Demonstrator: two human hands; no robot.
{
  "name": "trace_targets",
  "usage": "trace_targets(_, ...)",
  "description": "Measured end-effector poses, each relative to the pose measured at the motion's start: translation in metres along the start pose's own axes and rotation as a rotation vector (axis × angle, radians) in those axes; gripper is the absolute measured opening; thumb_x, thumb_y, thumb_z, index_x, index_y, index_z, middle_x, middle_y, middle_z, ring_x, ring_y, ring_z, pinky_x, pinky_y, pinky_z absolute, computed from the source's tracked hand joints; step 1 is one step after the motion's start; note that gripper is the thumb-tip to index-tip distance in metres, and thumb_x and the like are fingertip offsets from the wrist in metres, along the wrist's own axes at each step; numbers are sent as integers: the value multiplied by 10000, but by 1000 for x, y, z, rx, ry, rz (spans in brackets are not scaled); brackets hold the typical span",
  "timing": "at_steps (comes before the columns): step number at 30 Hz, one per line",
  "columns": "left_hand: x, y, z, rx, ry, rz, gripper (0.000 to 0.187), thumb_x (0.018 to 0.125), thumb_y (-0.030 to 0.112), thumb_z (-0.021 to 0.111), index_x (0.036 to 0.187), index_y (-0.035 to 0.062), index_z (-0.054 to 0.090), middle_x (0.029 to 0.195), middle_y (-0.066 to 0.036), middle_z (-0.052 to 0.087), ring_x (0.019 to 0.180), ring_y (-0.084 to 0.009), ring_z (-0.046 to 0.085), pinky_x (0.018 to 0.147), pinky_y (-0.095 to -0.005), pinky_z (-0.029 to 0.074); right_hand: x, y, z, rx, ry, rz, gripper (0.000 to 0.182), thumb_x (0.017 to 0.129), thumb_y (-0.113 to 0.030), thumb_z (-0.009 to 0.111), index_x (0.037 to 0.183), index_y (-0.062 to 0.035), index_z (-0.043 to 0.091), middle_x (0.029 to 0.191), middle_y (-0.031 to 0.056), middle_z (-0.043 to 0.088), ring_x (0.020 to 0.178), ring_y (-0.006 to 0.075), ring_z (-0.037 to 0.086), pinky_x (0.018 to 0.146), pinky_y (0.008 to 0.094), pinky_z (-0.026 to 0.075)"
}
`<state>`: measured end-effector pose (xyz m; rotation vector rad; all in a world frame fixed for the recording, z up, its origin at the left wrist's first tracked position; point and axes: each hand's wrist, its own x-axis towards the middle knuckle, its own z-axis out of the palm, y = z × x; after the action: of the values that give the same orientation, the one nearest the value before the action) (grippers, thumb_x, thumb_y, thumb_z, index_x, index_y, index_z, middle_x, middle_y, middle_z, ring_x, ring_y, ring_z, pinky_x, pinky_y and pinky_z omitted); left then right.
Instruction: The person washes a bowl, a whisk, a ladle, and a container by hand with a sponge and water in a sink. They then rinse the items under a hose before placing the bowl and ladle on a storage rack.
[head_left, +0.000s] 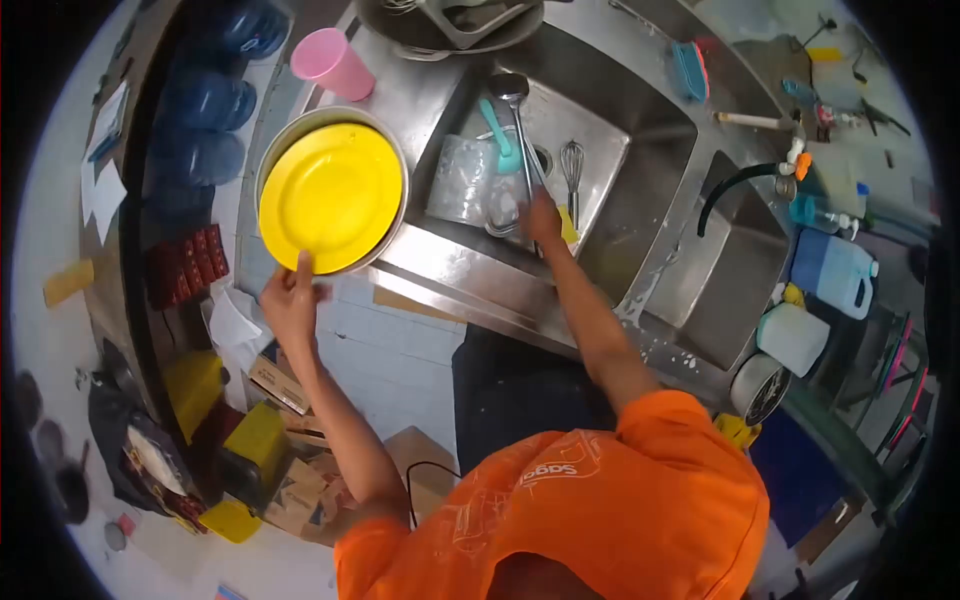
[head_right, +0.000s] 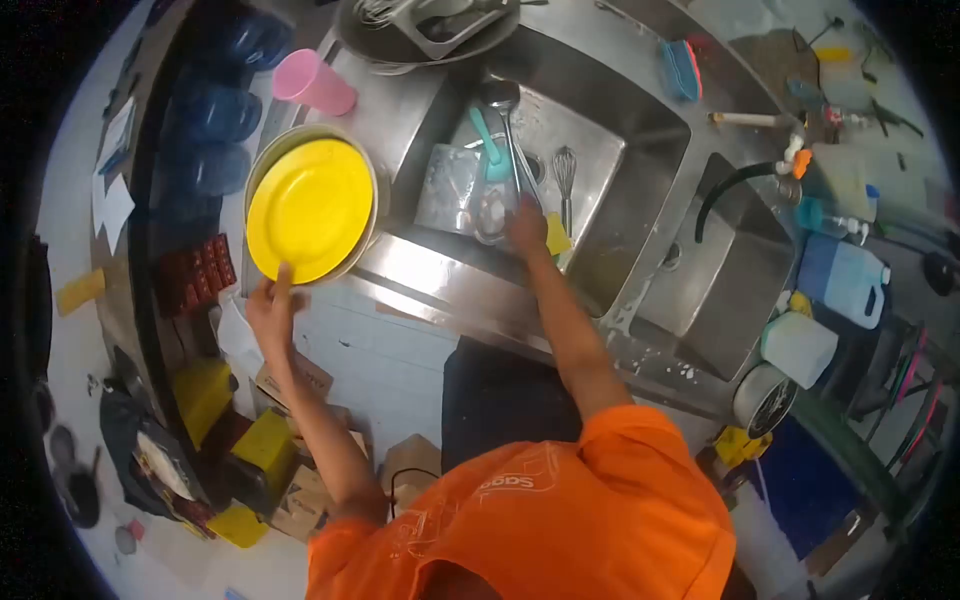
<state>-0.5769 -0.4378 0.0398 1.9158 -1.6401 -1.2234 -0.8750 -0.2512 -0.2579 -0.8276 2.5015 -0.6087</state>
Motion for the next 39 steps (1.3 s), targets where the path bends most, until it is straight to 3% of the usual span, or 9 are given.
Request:
trace_targets(8, -68, 41, 7, 6, 330, 205, 311, 908, 259, 581, 1114, 26, 604, 587, 27, 458, 459, -43, 354, 419, -201, 293, 33, 45, 34, 86, -190, 312, 458, 730, -239, 596, 1118, -2, 546, 1035, 226, 616, 969, 368, 604, 844, 445, 466)
trace_targets(12, -95, 71, 88, -261, -66, 251, 194, 895, 103, 565, 1062, 8, 590, 681, 19, 502, 547, -35, 392, 489, -195, 329, -19, 13, -112, 288, -344, 399, 342, 797, -198, 501, 1071, -7, 576, 880, 250, 627, 904, 402, 604, 792, 457, 464)
trace_targets(16, -110, 78, 226, -407, -548, 110, 425, 889, 196, 609, 1246, 11, 471, 1116, -132, 554, 929, -153, 544, 779, -264, 458, -158, 33, -263, 337, -237, 364, 327, 803, -158, 518, 1092, -15, 571, 855, 244, 617, 836, 402, 604, 751, 447, 459)
trace_targets(22, -235, 86, 410, -182, -864, 371, 861, 812, 453, 664, 1392, -49, 273, 1366, -230, 379, 1244, -303, 412, 1036, -365, 318, -346, 134, -387, -174, 272, 304, 381, 768, -84, 595, 1149, -74, 587, 803, 149, 638, 688, 341, 624, 591, 388, 488)
trace_targets(26, -315, 84, 523, -269, -1124, -317, 649, 811, 401, 677, 1217, -63, 473, 1067, -152, 582, 937, -241, 562, 832, -333, 452, -364, 180, -412, -262, 221, 428, 398, 773, -62, 597, 1170, -94, 588, 853, 127, 645, 742, 321, 628, 647, 384, 495)
trace_targets(30, -318, -50, 698, -436, -593, -382, 491, 770, 323, 715, 983, -100, 584, 914, -117, 611, 781, -199, 567, 700, -333, 473, -327, 237, -392, -9, 93, 592, 470, 808, -47, 575, 1271, -113, 525, 1001, 168, 619, 907, 337, 604, 766, 410, 476)
trace_targets(34, -290, -43, 736, -106, -382, -383, 426, 726, 234, 744, 898, -122, 586, 896, -190, 637, 785, -250, 602, 682, -355, 480, -297, 271, -377, 313, -48, 430, 531, 826, -56, 563, 1341, -107, 445, 1074, 214, 604, 972, 370, 600, 824, 419, 468)
trace_targets(37, -294, -23, 739, -234, -439, -208, 302, 753, 146, 687, 839, -128, 593, 851, -204, 646, 771, -258, 641, 641, -362, 492, -282, 288, -375, 287, -107, 472, 541, 838, -51, 561, 1358, -102, 420, 1104, 232, 596, 1008, 386, 589, 831, 391, 467)
trace_targets(39, -290, -48, 769, -494, -163, 326, 164, 798, 55, 586, 871, -91, 594, 780, -164, 642, 634, -243, 647, 559, -340, 512, -269, 301, -367, 332, -66, 441, 544, 841, -46, 565, 1361, -108, 417, 1106, 238, 595, 1020, 397, 582, 813, 361, 472)
